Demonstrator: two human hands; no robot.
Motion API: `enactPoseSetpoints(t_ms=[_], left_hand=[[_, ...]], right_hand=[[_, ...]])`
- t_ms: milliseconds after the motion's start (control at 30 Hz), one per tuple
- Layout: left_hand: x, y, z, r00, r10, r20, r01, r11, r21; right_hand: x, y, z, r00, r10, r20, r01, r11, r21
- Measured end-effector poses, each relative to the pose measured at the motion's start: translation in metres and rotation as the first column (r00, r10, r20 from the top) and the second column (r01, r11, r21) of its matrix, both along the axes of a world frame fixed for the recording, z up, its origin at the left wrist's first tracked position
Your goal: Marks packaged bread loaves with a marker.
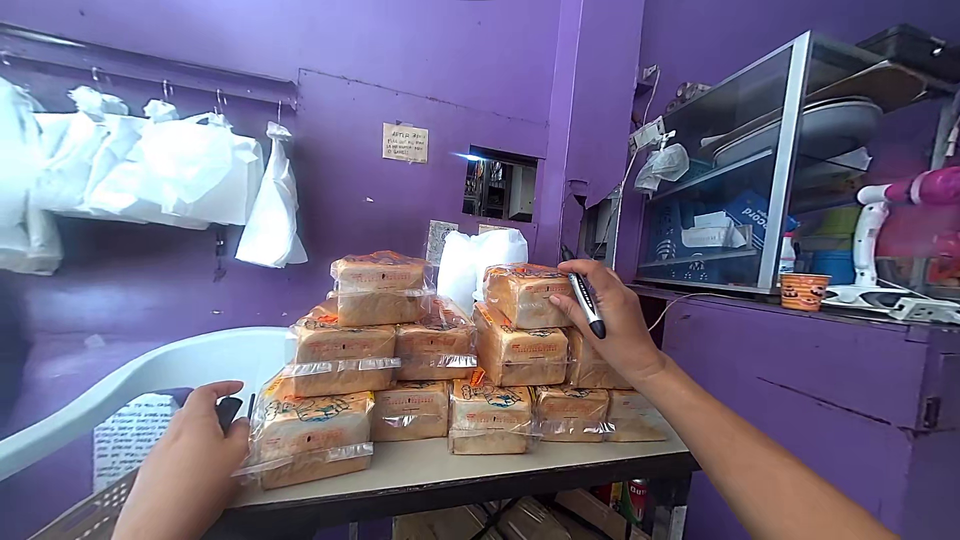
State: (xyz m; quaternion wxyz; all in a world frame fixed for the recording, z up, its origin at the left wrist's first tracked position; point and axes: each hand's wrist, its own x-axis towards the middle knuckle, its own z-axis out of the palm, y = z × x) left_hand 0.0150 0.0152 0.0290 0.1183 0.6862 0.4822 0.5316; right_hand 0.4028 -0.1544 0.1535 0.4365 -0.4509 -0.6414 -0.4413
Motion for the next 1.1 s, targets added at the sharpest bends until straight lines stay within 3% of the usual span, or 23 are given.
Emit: enactPoseSetpoints(t_ms=[233,333,400,467,500,567,733,900,1100], left_hand=[[0.0,-0.001,0.002,1.0,-0.007,0.0,0.007,1.0,-0.014],[0.0,0.0,0.001,1.0,0.008,-0.002,-0.008,1.0,-0.013],[0.0,0.001,0.0,1.0,0.015,0.0,-0.015,1.0,-0.007],[0.0,0.001,0.001,1.0,0.021,-0.002,-0.021,1.0,-0.008],[0.001,0.001,0.001,1.0,0.02,-0.004,-0.02,1.0,-0.011],[0.001,0.001,0.001,1.0,0.009,-0.006,-0.009,1.0,-0.014],[-0.001,0.001,0.001,1.0,-0.009,-0.016,0.009,1.0,-0.006],[0.0,0.002,0.0,1.0,-0.006,-0.012,0.006,1.0,-0.001],[0.0,-0.001,0.001,1.0,-0.001,-0.015,0.001,1.0,-0.011]], right_hand=[[0.003,0.006,0.009,0.998,-0.044,-0.038,0.04,0.995,-0.092],[0.002,-0.01,0.009,0.983,0.138,-0.123,-0.141,0.99,-0.018],[-0.004,-0.023,0.01,0.867,0.43,-0.253,-0.438,0.899,0.027],[-0.01,-0.033,0.013,0.636,0.657,-0.405,-0.715,0.699,0.009],[-0.011,-0.037,0.013,0.55,0.685,-0.478,-0.791,0.61,-0.036],[-0.01,-0.039,0.01,0.506,0.651,-0.565,-0.838,0.527,-0.144],[-0.008,-0.027,-0.005,0.554,0.561,-0.616,-0.788,0.593,-0.168],[-0.009,-0.02,-0.016,0.632,0.555,-0.541,-0.719,0.68,-0.143],[-0.009,-0.017,-0.021,0.666,0.592,-0.454,-0.699,0.707,-0.103]])
